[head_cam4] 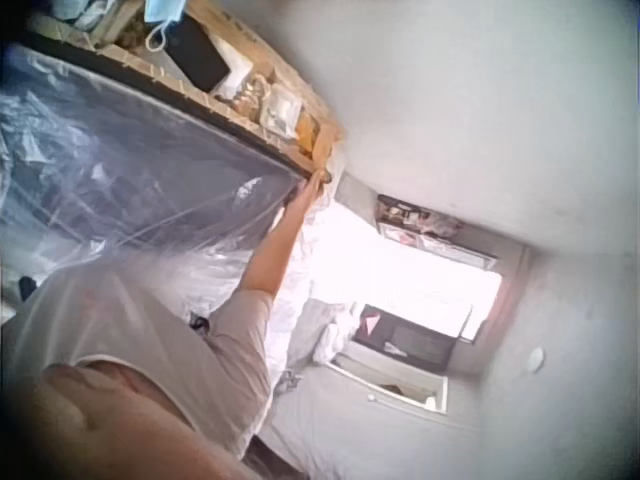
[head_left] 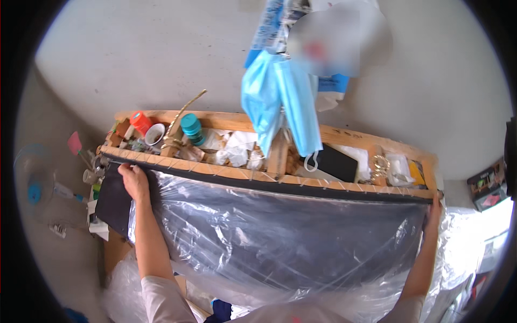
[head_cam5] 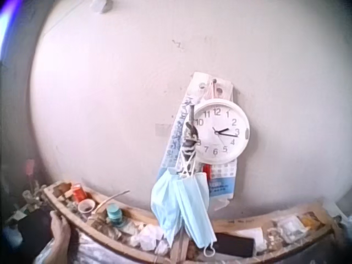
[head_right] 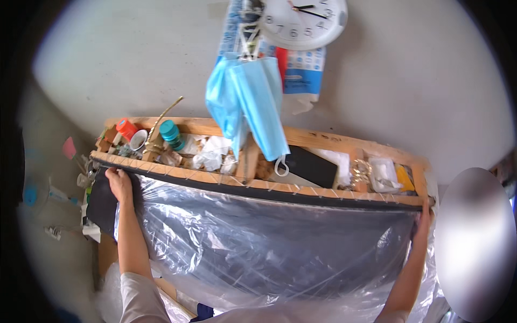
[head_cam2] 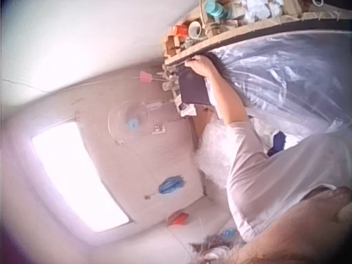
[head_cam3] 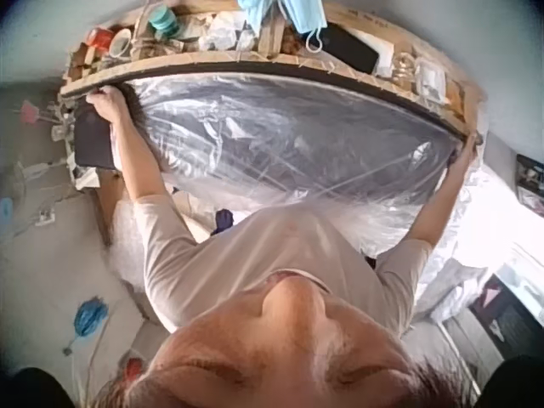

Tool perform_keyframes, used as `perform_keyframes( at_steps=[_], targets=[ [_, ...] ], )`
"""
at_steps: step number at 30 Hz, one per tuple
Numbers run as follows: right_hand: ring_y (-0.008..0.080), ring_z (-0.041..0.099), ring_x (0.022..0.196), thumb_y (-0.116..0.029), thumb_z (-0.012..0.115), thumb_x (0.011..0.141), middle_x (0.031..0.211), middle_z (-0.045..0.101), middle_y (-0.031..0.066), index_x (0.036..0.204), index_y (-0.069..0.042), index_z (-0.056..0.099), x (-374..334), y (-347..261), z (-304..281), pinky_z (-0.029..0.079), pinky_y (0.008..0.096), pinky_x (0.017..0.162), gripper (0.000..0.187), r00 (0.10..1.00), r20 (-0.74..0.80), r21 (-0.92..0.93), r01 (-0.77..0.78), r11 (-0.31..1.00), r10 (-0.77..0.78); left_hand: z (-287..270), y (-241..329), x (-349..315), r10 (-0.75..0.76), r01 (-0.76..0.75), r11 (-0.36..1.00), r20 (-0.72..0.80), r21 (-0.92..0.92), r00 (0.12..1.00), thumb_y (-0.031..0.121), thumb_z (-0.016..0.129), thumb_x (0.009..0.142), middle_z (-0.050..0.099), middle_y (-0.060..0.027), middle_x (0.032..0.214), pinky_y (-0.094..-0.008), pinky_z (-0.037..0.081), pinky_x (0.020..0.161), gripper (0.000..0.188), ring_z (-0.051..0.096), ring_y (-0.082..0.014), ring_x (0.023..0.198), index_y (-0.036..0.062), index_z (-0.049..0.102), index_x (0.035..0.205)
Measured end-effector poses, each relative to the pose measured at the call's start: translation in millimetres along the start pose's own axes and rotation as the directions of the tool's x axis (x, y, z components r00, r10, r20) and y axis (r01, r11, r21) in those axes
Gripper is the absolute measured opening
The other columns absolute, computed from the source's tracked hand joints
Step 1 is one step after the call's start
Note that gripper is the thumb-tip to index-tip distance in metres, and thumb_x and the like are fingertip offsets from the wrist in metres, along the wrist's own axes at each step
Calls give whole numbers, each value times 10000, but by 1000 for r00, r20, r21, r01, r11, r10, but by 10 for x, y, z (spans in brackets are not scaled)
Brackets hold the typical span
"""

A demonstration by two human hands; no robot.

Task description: The person wraps a long black plastic component in clear plastic protective sheeting by hand on a workbench.

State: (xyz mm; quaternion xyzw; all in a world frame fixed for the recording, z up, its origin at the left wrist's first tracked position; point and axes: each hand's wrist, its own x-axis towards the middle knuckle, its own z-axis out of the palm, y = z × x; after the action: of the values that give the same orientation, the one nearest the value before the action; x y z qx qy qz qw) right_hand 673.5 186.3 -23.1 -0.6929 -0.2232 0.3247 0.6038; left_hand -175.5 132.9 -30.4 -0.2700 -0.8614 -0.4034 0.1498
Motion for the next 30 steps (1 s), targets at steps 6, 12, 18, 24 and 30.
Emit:
perform_keyframes(
  at_steps=[6,12,18,24,30],
  targets=[
    [68,397,502,-431,511,863,601,435,-17,1204,-39,425,129,52,-292,350,232,443,527,911,1,-558,343,755,-413,191,-106,-77,131,-115,975,74,-191,989,183,495,830,573,-158,972,-344,439,761,297,564,-272,863,31,467,1084],
    [298,513,940,-78,574,780,1025,503,175,1143,-3,461,-1360,254,-68,415,358,826,388,659,278,-604,686,407,-699,-901,-951,545,-166,53,591,-57,-805,984,123,528,873,530,-125,1102,-300,413,877,305,519,-177,994,-38,474,1127],
    [247,540,808,-127,579,797,968,532,156,1113,18,462,-1064,469,-111,449,318,704,366,746,86,-706,514,488,-660,-1279,779,-1336,900,-851,437,141,-291,413,254,434,866,473,-194,1210,-432,276,992,388,428,-330,1148,1,484,1156],
    [39,447,524,-181,615,815,624,523,-20,798,-60,593,-2617,227,120,352,187,464,124,836,547,20,-59,998,38,-1655,-673,-1322,392,-551,765,437,334,809,180,519,839,568,-164,659,-454,409,528,245,565,-342,613,53,529,630],
    [56,536,674,-168,542,873,942,577,55,879,5,573,-3402,475,335,434,197,554,177,825,506,293,110,950,-251,-1940,-483,-1145,119,-673,524,737,522,665,241,550,781,625,-163,857,-457,466,724,217,591,-354,837,48,582,875]
  ],
)
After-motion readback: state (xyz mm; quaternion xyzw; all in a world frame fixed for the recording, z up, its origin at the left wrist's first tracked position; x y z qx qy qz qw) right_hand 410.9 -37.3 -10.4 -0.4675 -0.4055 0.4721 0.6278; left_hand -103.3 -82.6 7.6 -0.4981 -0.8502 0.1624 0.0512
